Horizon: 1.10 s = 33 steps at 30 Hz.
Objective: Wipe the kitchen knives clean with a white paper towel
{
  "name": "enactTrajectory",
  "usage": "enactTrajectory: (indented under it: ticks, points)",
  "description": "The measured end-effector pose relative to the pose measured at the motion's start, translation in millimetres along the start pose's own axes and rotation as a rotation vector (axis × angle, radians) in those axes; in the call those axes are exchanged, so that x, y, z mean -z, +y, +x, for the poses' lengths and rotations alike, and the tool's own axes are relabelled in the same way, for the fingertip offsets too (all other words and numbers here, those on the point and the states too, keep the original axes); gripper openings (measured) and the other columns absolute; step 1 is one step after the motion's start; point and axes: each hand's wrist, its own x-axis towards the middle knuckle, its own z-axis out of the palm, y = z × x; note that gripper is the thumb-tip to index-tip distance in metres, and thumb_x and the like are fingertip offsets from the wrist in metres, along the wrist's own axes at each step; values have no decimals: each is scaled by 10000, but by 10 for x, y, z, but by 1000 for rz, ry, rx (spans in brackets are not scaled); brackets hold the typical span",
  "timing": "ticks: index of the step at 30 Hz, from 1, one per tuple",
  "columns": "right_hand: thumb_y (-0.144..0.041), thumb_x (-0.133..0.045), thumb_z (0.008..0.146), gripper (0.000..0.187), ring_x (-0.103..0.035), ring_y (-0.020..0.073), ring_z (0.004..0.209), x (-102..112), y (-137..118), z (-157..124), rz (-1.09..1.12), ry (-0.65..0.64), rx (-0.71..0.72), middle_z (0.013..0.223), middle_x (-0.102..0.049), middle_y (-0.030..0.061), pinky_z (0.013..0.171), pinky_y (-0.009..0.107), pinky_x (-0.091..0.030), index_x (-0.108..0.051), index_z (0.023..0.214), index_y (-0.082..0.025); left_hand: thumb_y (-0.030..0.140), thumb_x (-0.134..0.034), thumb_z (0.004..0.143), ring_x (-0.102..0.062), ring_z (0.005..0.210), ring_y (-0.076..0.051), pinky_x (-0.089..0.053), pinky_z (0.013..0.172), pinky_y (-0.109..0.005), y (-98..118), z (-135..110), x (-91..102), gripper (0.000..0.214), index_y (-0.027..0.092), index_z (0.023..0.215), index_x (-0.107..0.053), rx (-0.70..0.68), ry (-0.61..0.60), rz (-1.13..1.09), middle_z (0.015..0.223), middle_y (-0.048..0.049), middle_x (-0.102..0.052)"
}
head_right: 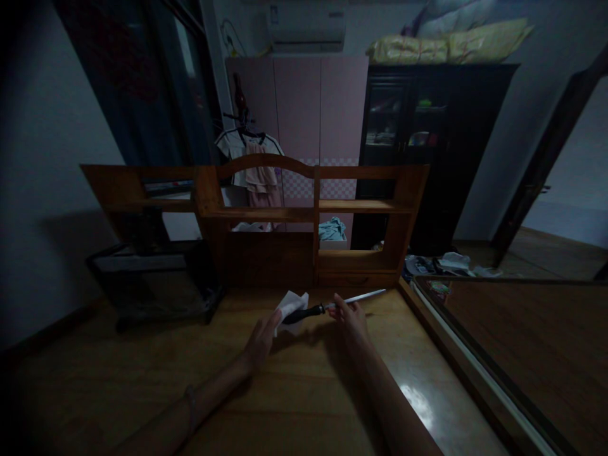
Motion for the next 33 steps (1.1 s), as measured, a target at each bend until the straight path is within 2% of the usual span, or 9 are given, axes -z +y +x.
enactTrajectory:
  ticks: [5, 10, 14, 19, 22, 27, 31, 33]
  points:
    - [-315, -766, 609, 269, -618, 128, 523, 4, 33, -17, -14, 23, -38, 626, -654, 2, 509, 216, -506, -558, 721, -187, 265, -614, 752, -552, 1053, -288, -317, 1001, -326, 241, -106, -123, 203, 197, 913, -718, -117, -304, 132, 1009, -87, -683]
    - [-316, -731, 621, 228, -585, 122, 481, 23, -16, -12, -26, 31, -26, 573, -629, -16, 465, 218, -473, -547, 682, -195, 249, -560, 789, -495, 1160, -275, -247, 1063, -335, 329, -124, -153, 299, 177, 1052, -684, -181, -419, 182, 1168, -95, -622]
    - [-320, -733, 605, 232, -567, 126, 457, 29, -37, -11, -45, 57, -6, 545, -619, -17, 437, 226, -447, -544, 663, -198, 240, -563, 782, -501, 1164, -275, -247, 1076, -355, 362, -152, -125, 282, 169, 1018, -699, -169, -434, 162, 1171, -101, -620]
    - [-356, -701, 629, 246, -491, 104, 370, 42, -46, -11, -83, 50, -18, 446, -560, -28, 366, 215, -365, -521, 604, -190, 216, -592, 761, -559, 1097, -297, -338, 1023, -379, 404, -186, -122, 225, 181, 934, -731, -196, -438, 135, 1098, -114, -658]
    - [-339, -701, 621, 246, -473, 97, 360, 46, -52, -12, -52, 42, -38, 430, -536, -35, 364, 217, -361, -510, 580, -191, 215, -582, 766, -573, 1076, -300, -359, 999, -387, 382, -182, -112, 228, 190, 936, -731, -207, -452, 150, 1097, -107, -660]
    - [-319, -698, 619, 243, -456, 86, 358, 47, -69, -29, -2, 64, -41, 434, -515, -48, 360, 211, -363, -493, 569, -200, 235, -615, 724, -583, 1056, -298, -359, 990, -353, 361, -164, -99, 241, 169, 922, -734, -73, -412, 90, 1065, -122, -672]
    - [-341, -690, 639, 262, -445, 89, 339, 62, -65, -28, -9, 75, -28, 414, -500, -49, 344, 215, -355, -478, 564, -206, 299, -586, 740, -577, 1047, -313, -375, 967, -379, 351, -149, -84, 272, 177, 934, -733, -178, -439, 111, 1049, -102, -681]
    - [-348, -695, 632, 260, -452, 89, 337, 75, -60, -16, 2, 90, -19, 419, -505, -53, 339, 215, -356, -484, 583, -205, 346, -573, 749, -592, 1007, -317, -398, 930, -374, 331, -139, -79, 316, 161, 953, -729, -169, -422, 94, 1039, -106, -683]
